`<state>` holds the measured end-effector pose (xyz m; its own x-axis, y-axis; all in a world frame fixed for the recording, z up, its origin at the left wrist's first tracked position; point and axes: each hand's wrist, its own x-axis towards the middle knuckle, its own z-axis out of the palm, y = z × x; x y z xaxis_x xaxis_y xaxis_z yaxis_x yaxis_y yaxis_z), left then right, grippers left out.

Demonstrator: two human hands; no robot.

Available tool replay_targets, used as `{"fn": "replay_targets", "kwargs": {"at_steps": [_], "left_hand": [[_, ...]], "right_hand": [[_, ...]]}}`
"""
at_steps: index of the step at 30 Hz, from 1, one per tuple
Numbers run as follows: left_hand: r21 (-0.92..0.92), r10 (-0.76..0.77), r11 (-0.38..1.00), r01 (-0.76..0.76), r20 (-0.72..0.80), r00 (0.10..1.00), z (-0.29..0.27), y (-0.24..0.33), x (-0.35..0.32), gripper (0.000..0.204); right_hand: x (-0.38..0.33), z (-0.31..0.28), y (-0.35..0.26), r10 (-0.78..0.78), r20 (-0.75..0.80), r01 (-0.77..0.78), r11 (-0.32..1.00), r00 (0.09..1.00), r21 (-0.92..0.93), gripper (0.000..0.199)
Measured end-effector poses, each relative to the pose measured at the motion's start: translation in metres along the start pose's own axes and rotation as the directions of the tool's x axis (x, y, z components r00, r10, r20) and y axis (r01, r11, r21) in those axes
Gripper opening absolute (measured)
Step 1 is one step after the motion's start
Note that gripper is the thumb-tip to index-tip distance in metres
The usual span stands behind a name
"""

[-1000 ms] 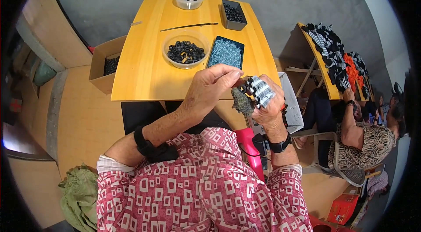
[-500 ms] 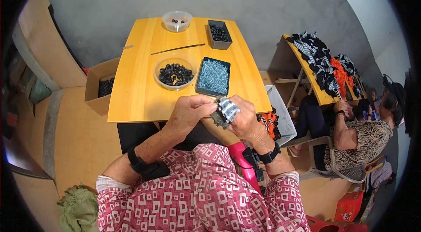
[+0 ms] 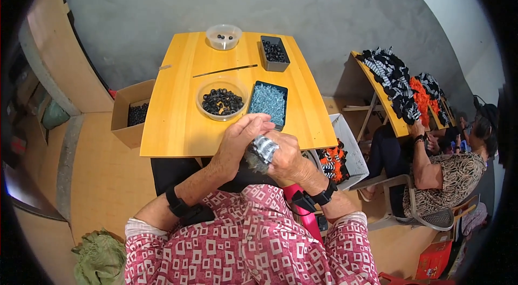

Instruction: The person takes black plastic pieces from a bowl and attaches them to small fabric items one at a time by hand.

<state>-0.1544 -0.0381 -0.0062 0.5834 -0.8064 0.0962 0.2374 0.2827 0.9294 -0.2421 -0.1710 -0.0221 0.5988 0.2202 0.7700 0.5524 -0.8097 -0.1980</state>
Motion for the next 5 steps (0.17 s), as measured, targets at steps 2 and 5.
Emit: {"fn": "replay_targets", "kwargs": {"at_steps": [2,5], "left_hand": [[0.017,0.018,1.000,-0.019,0.091,0.996,0.000,-0.003,0.001,0.055],[-0.047,-0.036,0.998,0.043,0.150,0.988,-0.001,0.003,-0.003,0.059]], "right_hand": [[0.000,0.008,0.003,-0.027,-0.011,0.027,0.999,1.000,0.017,0.028],[-0.001,0.018,0.006,-0.053,-0.024,0.054,0.998,0.998,0.039,0.027]]}}
